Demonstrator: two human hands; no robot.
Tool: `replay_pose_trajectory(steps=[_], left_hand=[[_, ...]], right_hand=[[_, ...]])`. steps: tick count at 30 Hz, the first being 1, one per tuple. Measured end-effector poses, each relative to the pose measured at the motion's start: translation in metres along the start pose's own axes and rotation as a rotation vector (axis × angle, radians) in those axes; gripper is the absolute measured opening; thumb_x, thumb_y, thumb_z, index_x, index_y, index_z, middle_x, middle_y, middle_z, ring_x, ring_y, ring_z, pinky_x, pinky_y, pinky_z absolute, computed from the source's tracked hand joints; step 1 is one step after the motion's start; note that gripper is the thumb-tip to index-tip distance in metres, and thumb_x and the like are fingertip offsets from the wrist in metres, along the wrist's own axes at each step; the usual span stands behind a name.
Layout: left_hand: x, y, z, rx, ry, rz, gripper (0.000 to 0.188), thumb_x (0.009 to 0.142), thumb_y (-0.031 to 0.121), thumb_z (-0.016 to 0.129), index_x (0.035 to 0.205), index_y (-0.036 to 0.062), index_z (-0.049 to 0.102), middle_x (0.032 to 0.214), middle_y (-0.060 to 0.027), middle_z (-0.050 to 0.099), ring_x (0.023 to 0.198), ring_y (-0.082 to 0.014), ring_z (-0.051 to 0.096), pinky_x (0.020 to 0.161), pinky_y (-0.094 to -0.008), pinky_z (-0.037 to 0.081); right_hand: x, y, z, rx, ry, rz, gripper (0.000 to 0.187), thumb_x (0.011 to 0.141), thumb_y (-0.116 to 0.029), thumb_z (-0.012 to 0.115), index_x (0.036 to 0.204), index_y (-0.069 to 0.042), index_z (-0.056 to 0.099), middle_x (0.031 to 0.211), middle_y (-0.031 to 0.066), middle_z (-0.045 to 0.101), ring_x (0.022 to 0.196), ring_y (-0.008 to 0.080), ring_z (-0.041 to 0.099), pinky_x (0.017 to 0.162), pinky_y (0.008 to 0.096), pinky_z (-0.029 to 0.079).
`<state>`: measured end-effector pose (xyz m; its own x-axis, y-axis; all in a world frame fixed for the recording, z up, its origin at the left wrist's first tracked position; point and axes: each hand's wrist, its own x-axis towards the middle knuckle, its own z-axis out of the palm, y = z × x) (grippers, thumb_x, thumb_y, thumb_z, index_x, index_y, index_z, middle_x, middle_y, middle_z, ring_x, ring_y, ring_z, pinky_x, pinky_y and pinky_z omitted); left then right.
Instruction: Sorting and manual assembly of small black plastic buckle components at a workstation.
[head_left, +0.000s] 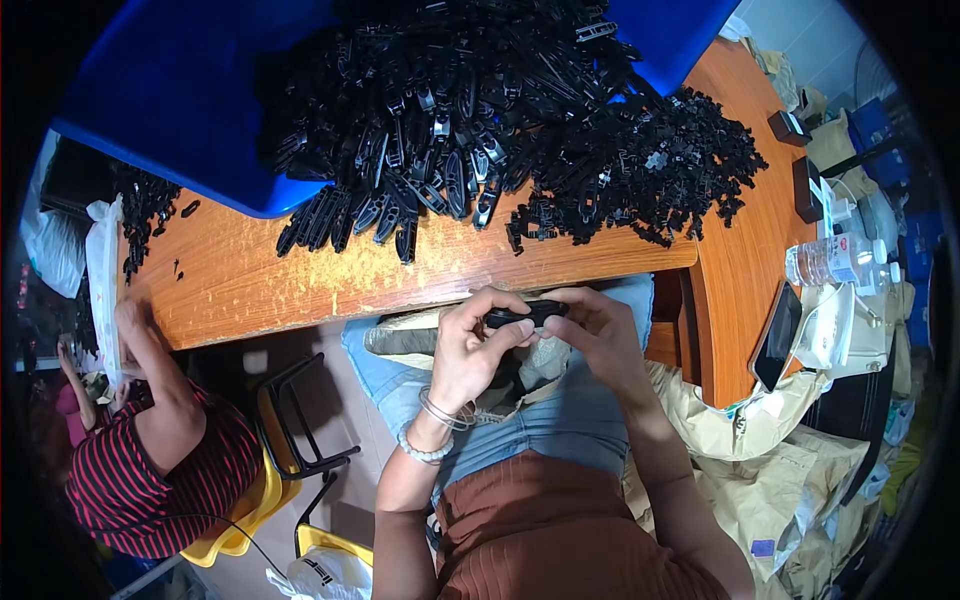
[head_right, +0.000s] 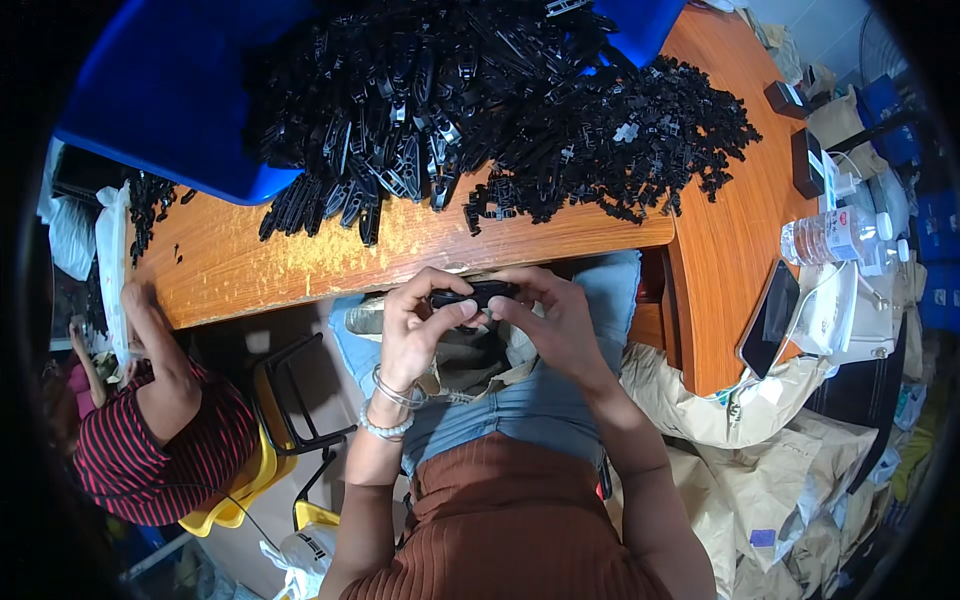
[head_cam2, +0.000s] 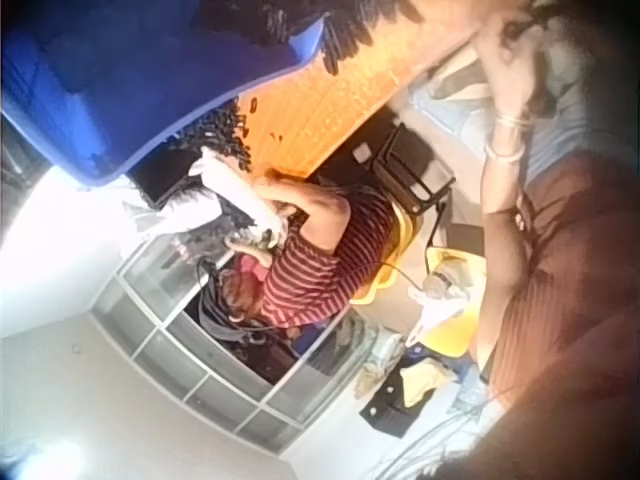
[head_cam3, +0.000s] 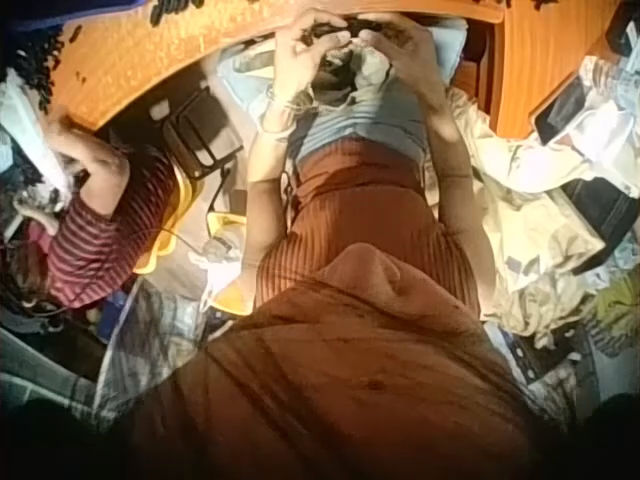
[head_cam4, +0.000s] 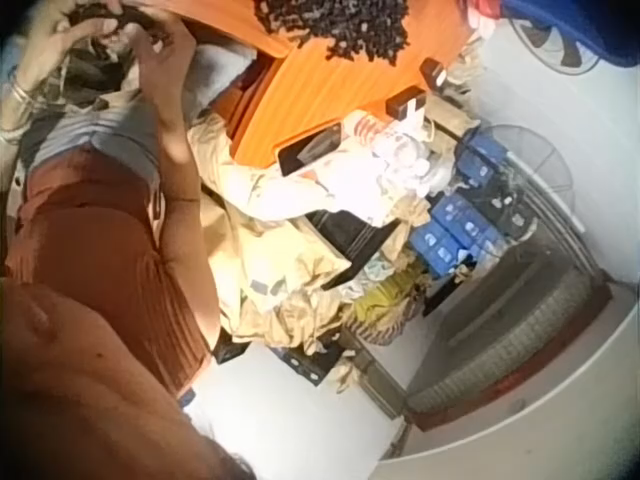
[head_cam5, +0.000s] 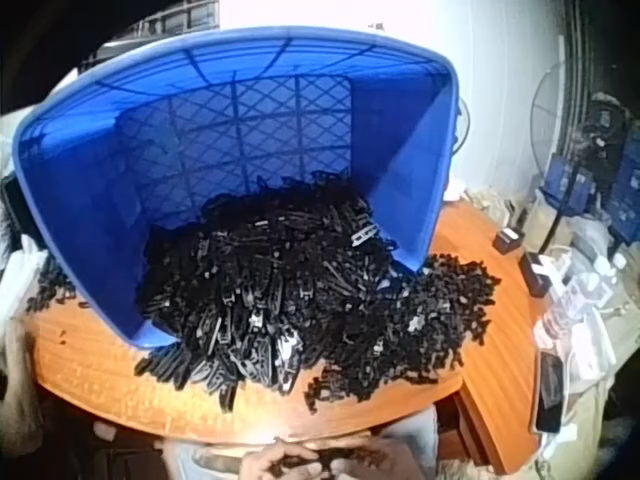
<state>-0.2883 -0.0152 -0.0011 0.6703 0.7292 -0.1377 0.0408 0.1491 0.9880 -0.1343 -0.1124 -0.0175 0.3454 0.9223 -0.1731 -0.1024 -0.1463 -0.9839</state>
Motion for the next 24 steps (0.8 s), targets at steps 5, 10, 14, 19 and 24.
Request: replay_pose_trajectory(steps=[5, 10, 14, 19, 24], left_hand=[[-0.002, -0.005, 0.01, 0.109, 0.122, 0.121, 0.017, 0.071, 0.001, 0.069, 0.087, 0.0001, 0.062, 0.08, -0.0082, 0.065, 0.07, -0.0136, 0.063, 0.062, -0.0249, 0.049], [0.024, 0.002, -0.001, 0.495, 0.245, 0.499, 0.011, 0.074, 0.001, 0.069, 0.081, -0.0015, 0.062, 0.081, -0.0128, 0.061, 0.068, -0.0253, 0.061, 0.063, -0.0313, 0.048], [0.068, 0.0, -0.009, 0.832, 0.479, 0.522, 0.01, 0.08, 0.009, 0.063, 0.082, -0.0015, 0.062, 0.078, -0.0151, 0.06, 0.063, -0.0285, 0.062, 0.056, -0.0354, 0.048], [0.09, 0.003, -0.004, 1.251, 0.491, 0.408, 0.018, 0.078, 0.016, 0.062, 0.071, 0.0008, 0.057, 0.075, -0.0166, 0.059, 0.055, -0.0319, 0.061, 0.049, -0.0387, 0.048], [0.074, 0.005, -0.006, 1.152, 0.469, 0.339, 0.018, 0.077, 0.017, 0.064, 0.077, 0.0002, 0.059, 0.078, -0.0155, 0.06, 0.063, -0.034, 0.059, 0.056, -0.041, 0.046]], right_hand=[[0.0, -0.006, 0.005, 0.075, 0.021, -0.018, 0.028, 0.078, -0.004, 0.068, 0.105, 0.002, 0.062, 0.078, 0.0009, 0.062, 0.069, 0.0048, 0.052, 0.062, 0.0201, 0.04], [-0.001, 0.006, -0.006, -0.223, -0.087, -0.093, 0.025, 0.08, -0.007, 0.066, 0.104, -0.002, 0.063, 0.078, 0.0059, 0.063, 0.067, 0.0109, 0.057, 0.06, 0.0244, 0.043], [0.009, 0.011, 0.012, -0.48, 0.006, -0.381, 0.012, 0.082, -0.006, 0.064, 0.092, 0.0, 0.065, 0.08, 0.0097, 0.062, 0.064, 0.0136, 0.058, 0.056, 0.0265, 0.044], [0.063, 0.002, 0.047, -0.848, 0.486, -0.63, 0.011, 0.076, -0.004, 0.066, 0.085, -0.002, 0.06, 0.077, 0.0106, 0.055, 0.067, 0.0277, 0.059, 0.059, 0.036, 0.046], [0.068, 0.014, 0.051, -0.805, 0.481, -0.564, 0.013, 0.076, -0.005, 0.064, 0.086, -0.001, 0.056, 0.084, 0.0126, 0.055, 0.078, 0.0321, 0.057, 0.064, 0.04, 0.046]])
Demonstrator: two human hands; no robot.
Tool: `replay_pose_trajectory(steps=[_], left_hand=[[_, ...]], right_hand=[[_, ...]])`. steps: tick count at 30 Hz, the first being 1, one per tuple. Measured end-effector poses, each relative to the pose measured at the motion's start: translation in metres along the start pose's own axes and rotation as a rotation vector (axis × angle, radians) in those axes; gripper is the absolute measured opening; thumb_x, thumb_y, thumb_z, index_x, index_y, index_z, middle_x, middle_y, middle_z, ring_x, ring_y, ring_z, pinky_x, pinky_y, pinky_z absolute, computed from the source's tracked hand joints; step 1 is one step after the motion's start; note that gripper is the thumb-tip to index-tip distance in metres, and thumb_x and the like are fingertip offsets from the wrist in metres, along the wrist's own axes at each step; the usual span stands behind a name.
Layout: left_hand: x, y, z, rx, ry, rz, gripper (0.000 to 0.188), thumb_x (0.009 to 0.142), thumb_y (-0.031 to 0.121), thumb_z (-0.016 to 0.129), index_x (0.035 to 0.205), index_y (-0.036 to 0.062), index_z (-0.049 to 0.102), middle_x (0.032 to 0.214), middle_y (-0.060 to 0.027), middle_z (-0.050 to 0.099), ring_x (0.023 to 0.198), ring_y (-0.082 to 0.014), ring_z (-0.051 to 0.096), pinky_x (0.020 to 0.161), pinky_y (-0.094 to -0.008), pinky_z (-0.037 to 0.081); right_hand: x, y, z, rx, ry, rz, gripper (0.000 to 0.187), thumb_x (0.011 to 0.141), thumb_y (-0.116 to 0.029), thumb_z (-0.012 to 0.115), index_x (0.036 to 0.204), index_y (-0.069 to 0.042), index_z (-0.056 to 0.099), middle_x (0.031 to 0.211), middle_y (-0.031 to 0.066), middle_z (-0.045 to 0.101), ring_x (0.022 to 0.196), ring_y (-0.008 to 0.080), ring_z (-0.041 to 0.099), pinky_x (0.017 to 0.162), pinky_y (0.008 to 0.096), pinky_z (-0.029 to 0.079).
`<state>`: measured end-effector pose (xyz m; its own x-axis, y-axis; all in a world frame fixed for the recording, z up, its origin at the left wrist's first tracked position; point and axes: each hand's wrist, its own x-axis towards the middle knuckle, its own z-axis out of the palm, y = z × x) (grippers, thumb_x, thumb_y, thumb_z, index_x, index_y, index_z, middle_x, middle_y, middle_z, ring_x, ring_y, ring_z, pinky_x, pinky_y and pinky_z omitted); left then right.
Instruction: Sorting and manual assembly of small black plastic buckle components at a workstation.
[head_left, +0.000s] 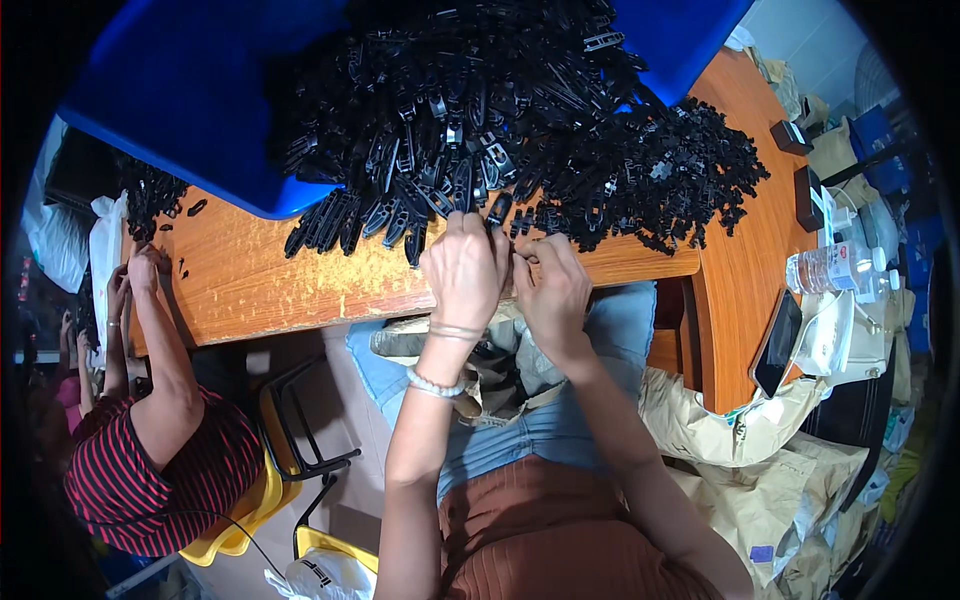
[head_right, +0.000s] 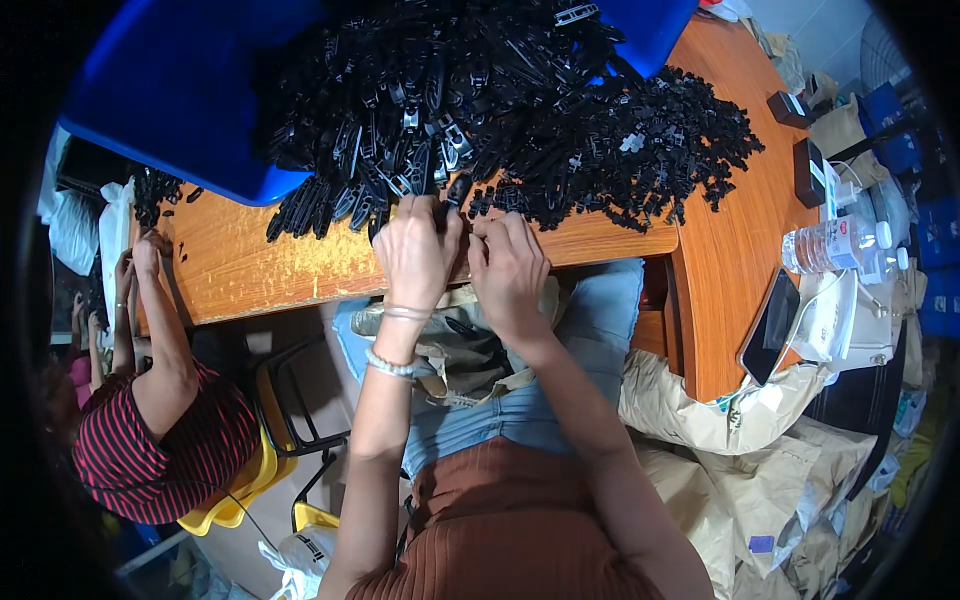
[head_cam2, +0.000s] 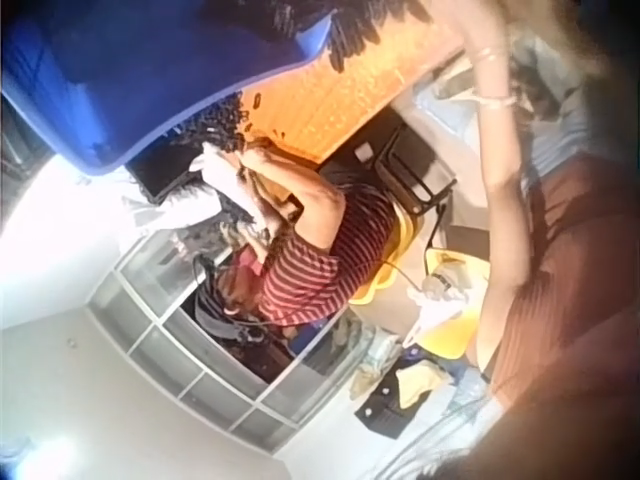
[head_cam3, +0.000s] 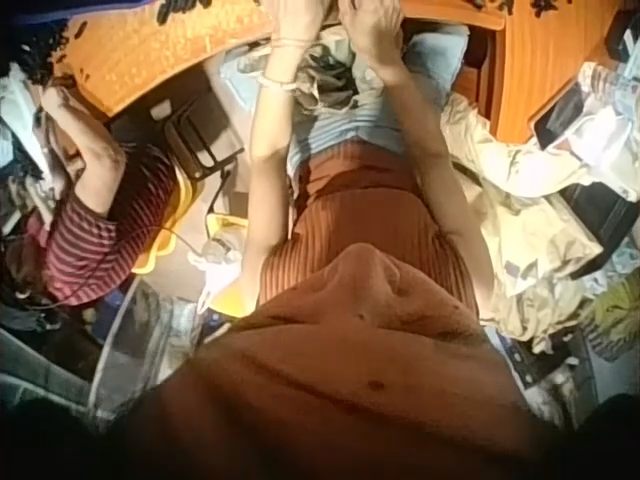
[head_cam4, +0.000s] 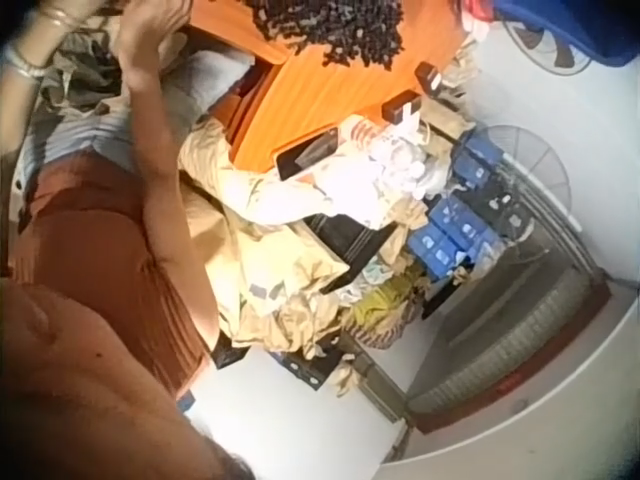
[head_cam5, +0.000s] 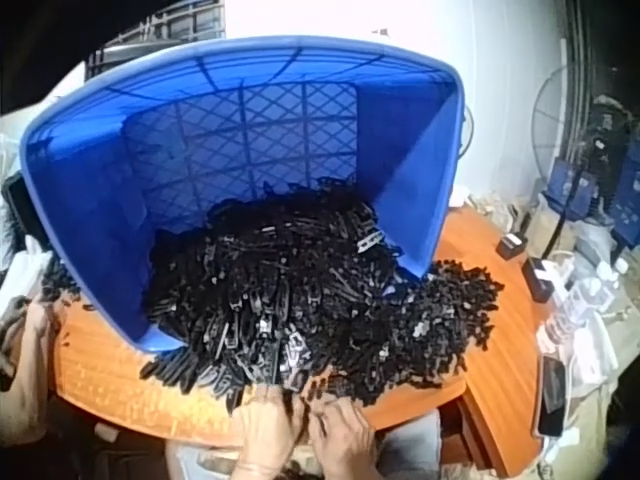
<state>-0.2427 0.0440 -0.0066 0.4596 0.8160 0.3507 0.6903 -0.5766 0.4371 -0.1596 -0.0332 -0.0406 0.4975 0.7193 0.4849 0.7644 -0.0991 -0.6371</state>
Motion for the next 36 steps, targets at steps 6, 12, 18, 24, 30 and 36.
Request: replay_pose_trajectory(steps=[6, 12, 18, 24, 30, 36], left_hand=[[-0.021, -0.013, 0.0, -0.13, 0.088, 0.008, 0.02, 0.073, 0.012, 0.066, 0.086, 0.0009, 0.055, 0.08, -0.0134, 0.052, 0.077, -0.0316, 0.056, 0.061, -0.0403, 0.046], [-0.044, -0.021, 0.0, -0.368, 0.144, -0.166, 0.022, 0.074, 0.007, 0.069, 0.086, -0.0007, 0.052, 0.078, -0.0115, 0.057, 0.067, -0.0248, 0.058, 0.058, -0.034, 0.045], [-0.057, -0.036, -0.004, -0.931, 0.137, -0.339, 0.018, 0.083, -0.004, 0.062, 0.096, -0.0001, 0.049, 0.082, -0.0039, 0.06, 0.07, -0.0068, 0.058, 0.063, -0.0189, 0.047], [-0.059, -0.034, -0.008, -1.119, 0.14, -0.414, 0.02, 0.083, -0.004, 0.063, 0.097, 0.0, 0.05, 0.083, -0.0042, 0.059, 0.07, -0.0074, 0.059, 0.061, -0.0192, 0.048], [-0.061, -0.033, -0.007, -1.113, 0.195, -0.408, 0.02, 0.083, -0.004, 0.063, 0.097, -0.0001, 0.05, 0.084, -0.0038, 0.058, 0.069, -0.0084, 0.059, 0.062, -0.0198, 0.05], [-0.069, -0.042, -0.011, -1.169, 0.037, -0.433, 0.022, 0.084, -0.005, 0.061, 0.105, -0.0037, 0.055, 0.083, -0.0053, 0.063, 0.07, -0.0079, 0.062, 0.061, -0.0186, 0.051]], right_hand=[[0.004, -0.007, -0.003, 0.088, 0.062, -0.016, 0.014, 0.071, 0.002, 0.067, 0.083, 0.0, 0.059, 0.082, 0.0107, 0.054, 0.071, 0.0267, 0.057, 0.061, 0.0338, 0.045], [0.002, -0.002, 0.0, 0.053, 0.053, -0.072, 0.018, 0.071, 0.005, 0.066, 0.087, 0.001, 0.059, 0.085, 0.0112, 0.055, 0.076, 0.0265, 0.056, 0.064, 0.0343, 0.045], [-0.002, 0.004, 0.003, 0.109, 0.019, -0.107, 0.019, 0.072, 0.006, 0.063, 0.089, 0.001, 0.057, 0.086, 0.0125, 0.056, 0.076, 0.027, 0.056, 0.065, 0.0348, 0.046], [-0.002, -0.005, 0.004, 0.036, 0.048, -0.116, 0.018, 0.073, 0.002, 0.065, 0.087, 0.0, 0.055, 0.086, 0.0135, 0.056, 0.076, 0.0287, 0.056, 0.066, 0.0365, 0.045], [-0.002, -0.017, 0.007, -0.085, 0.032, -0.07, 0.019, 0.074, -0.002, 0.067, 0.09, 0.001, 0.056, 0.084, 0.0136, 0.056, 0.075, 0.0291, 0.056, 0.065, 0.0361, 0.044], [-0.009, -0.013, -0.003, 0.365, -0.02, 0.187, 0.013, 0.08, 0.0, 0.062, 0.092, 0.002, 0.059, 0.077, 0.0068, 0.059, 0.063, 0.0143, 0.056, 0.055, 0.0237, 0.041]])
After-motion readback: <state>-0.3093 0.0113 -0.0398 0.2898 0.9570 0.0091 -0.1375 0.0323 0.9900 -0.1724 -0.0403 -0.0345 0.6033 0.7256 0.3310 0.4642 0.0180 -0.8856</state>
